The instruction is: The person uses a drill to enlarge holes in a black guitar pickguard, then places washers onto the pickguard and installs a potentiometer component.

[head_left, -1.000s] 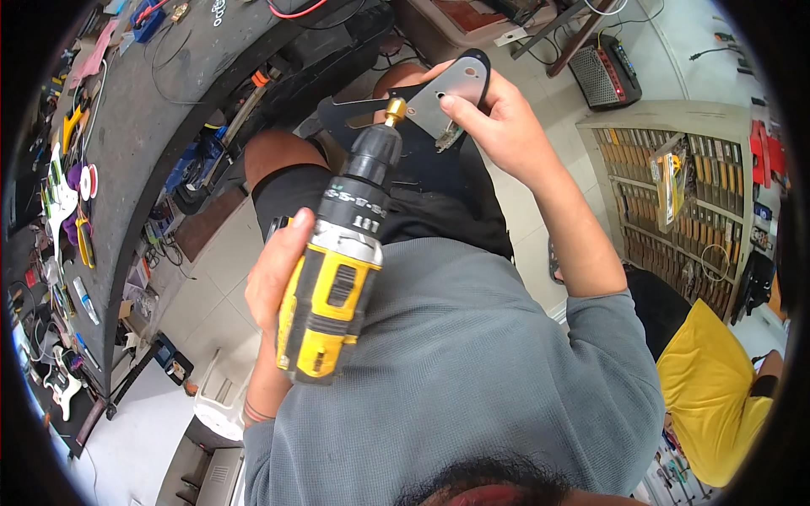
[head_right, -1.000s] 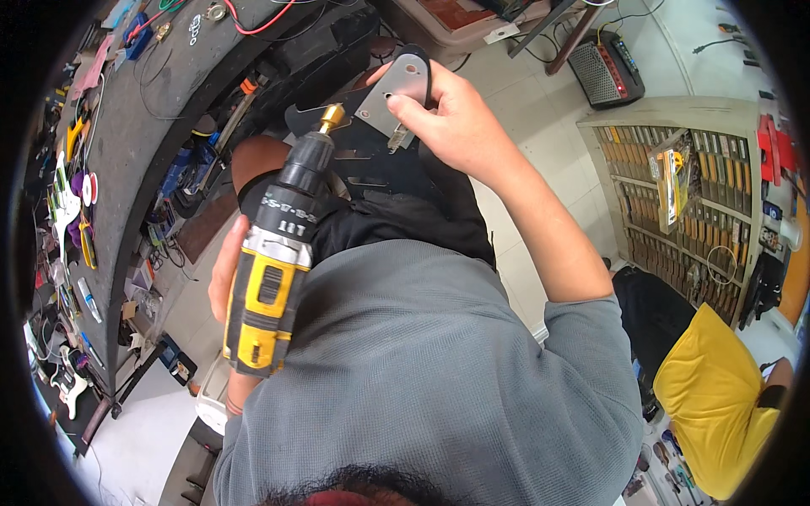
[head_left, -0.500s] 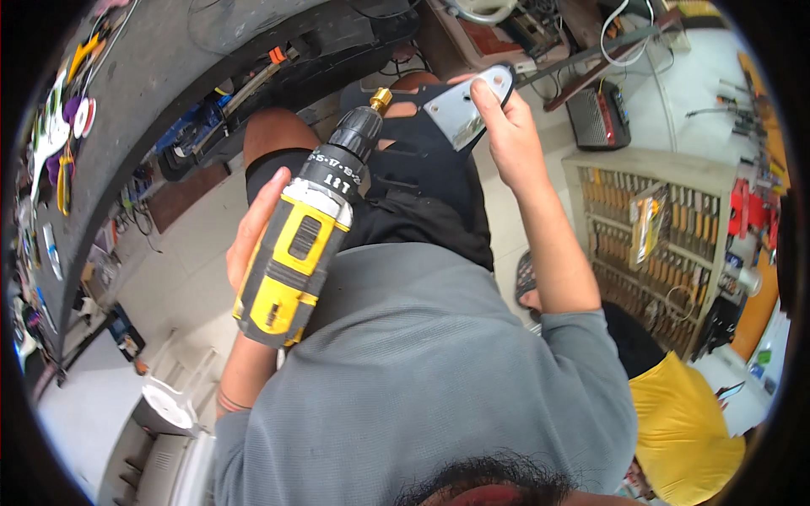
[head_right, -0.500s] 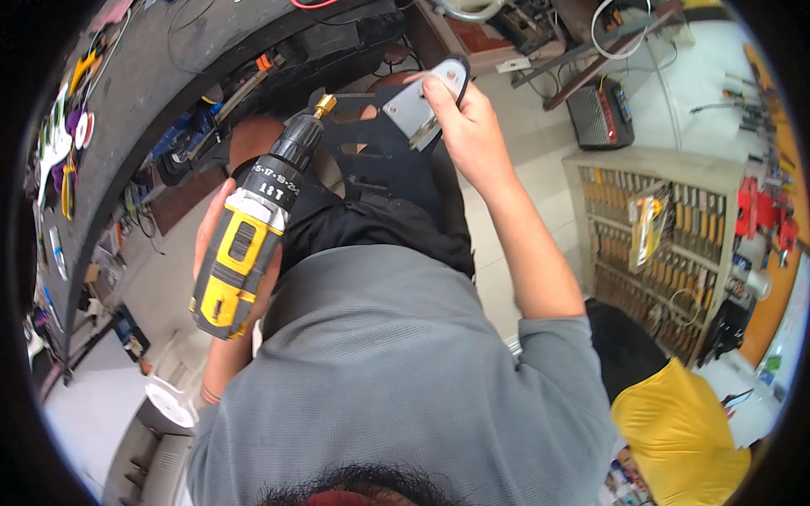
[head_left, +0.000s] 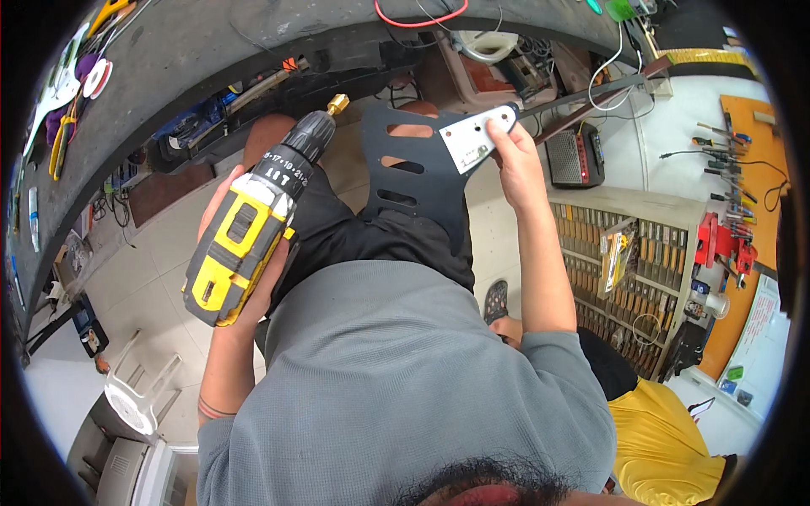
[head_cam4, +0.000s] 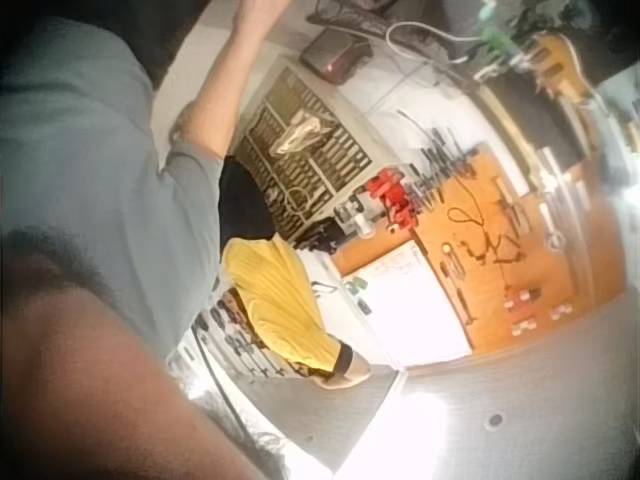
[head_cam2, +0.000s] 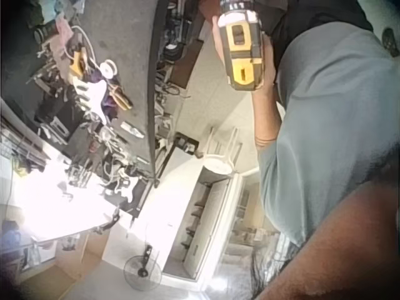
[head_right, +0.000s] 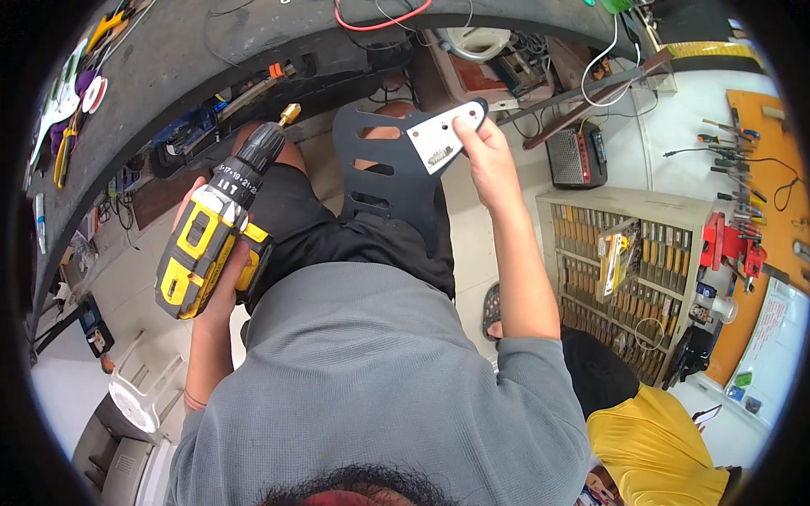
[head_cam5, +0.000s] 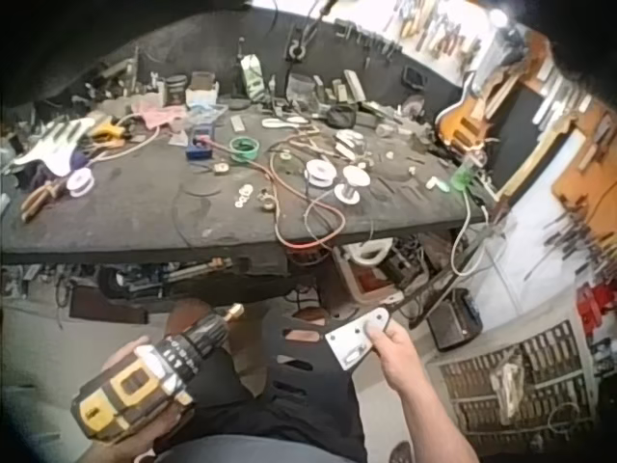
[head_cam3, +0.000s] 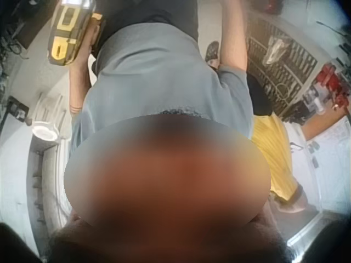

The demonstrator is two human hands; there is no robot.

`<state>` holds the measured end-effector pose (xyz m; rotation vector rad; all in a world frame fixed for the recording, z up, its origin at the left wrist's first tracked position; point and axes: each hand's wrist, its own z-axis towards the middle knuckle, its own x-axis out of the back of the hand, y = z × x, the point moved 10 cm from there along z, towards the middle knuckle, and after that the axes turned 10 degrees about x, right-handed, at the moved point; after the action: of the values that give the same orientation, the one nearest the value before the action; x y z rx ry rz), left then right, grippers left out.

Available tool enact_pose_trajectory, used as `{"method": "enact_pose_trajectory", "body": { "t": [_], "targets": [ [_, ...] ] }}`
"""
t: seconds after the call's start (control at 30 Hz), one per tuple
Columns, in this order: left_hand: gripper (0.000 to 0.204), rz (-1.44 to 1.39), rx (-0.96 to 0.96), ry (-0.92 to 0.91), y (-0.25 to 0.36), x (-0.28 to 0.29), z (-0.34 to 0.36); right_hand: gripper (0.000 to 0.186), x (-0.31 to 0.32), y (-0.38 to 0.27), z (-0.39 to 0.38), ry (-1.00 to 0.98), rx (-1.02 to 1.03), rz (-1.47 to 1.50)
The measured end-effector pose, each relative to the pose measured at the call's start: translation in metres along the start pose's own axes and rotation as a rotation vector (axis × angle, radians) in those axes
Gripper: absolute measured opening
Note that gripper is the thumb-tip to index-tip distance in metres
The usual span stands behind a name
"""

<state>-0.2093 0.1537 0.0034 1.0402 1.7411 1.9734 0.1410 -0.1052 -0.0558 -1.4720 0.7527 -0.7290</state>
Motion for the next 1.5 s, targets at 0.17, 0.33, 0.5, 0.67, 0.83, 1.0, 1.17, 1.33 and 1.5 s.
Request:
{"method": "enact_pose_trajectory", "body": {
  "t": [0.17,0.33,0.5,0.67,0.83,1.0,1.17,1.33,1.5],
  "targets": [
    [0.088,-0.150,0.027,0.154,-0.013,0.061,-0.008,0.034,-0.048,-0.082,-0.001,-0.044,0.297,-0.272],
    [0.085,-0.655,-0.230,0.331,0.006,0.164,-0.039,0.019,-0.215,-0.255,-0.023,-0.521,0.665,-0.520],
    [0.077,-1.222,-0.420,0.230,-0.001,0.256,-0.078,0.023,-0.339,-0.348,-0.047,-0.669,1.434,-0.806],
    [0.074,-1.444,-0.377,0.366,-0.048,0.264,-0.119,0.046,-0.422,-0.284,-0.042,-0.662,1.751,-1.100],
    [0.076,-1.263,-0.283,0.373,-0.053,0.247,-0.123,0.051,-0.433,-0.192,0.011,-0.582,1.853,-1.067],
    [0.078,-1.092,-0.216,0.361,-0.032,0.232,-0.111,0.056,-0.443,-0.151,0.025,-0.608,1.741,-1.030],
    [0.063,-0.887,-0.065,0.262,-0.016,0.183,-0.068,0.070,-0.403,-0.175,0.011,-0.568,1.413,-0.904],
    [0.033,-0.158,0.164,0.064,-0.027,0.084,-0.023,0.056,-0.324,-0.129,-0.040,-0.796,0.242,0.375],
    [0.033,-0.114,-0.324,-0.375,0.032,-0.043,0.013,0.040,-0.240,-0.126,-0.052,-0.368,-0.211,0.910]
  ]
}}
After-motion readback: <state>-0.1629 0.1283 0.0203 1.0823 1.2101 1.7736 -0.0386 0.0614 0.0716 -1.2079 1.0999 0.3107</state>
